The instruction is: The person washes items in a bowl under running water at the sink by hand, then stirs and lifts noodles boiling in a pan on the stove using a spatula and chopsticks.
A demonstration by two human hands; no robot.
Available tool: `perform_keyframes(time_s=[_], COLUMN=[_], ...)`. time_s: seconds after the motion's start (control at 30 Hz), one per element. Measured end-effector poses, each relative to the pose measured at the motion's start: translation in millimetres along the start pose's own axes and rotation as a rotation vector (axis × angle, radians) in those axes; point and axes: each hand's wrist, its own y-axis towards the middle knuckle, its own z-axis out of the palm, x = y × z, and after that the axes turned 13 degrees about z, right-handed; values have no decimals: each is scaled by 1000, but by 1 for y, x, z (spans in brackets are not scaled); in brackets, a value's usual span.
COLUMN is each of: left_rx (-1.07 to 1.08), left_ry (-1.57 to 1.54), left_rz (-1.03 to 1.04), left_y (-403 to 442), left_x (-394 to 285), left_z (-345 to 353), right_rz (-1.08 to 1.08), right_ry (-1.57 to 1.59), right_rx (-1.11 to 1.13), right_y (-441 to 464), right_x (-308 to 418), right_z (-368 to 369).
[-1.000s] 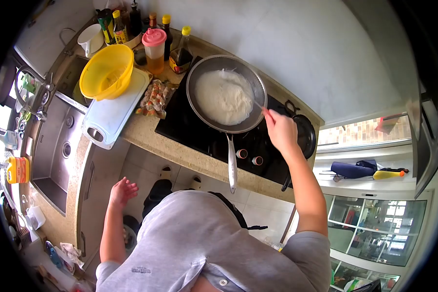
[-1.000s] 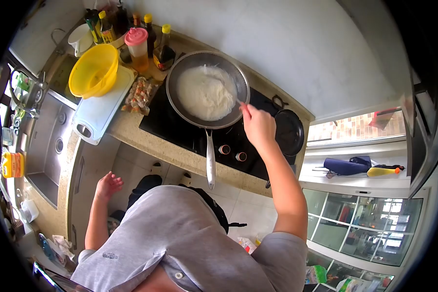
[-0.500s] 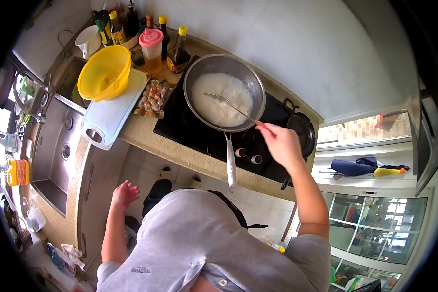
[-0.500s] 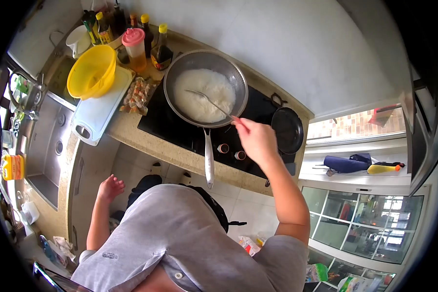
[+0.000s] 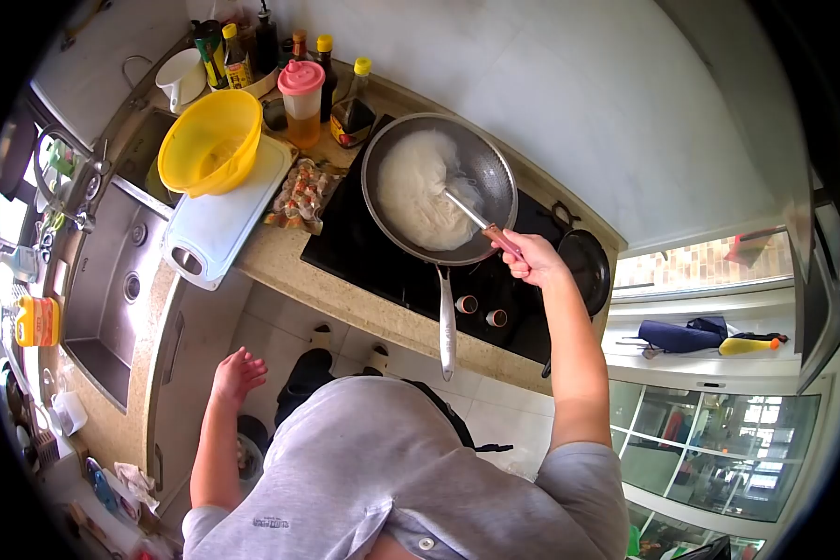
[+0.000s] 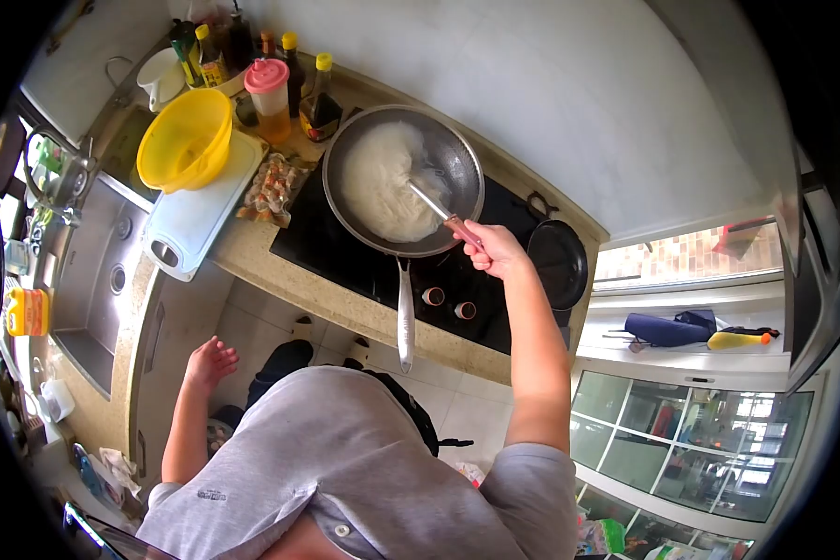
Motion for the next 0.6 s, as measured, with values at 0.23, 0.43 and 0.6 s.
perform_keyframes(time_s=[0.23,0.43,0.6], left_rx=[-20,13,38], left_ry=[-51,-38,-36], left_rz=[-29,-27,-11], left_y=[-7,-5,0], left_x=[10,1,-5], left_z=[-8,5,10], right_rz=[-7,-98,-154], right_ry=[161,225,288], right_rx=[82,33,-4], right_y=[-36,-56,-77], right_x=[-44,-79,-95], right_z=[-9,-18,-24])
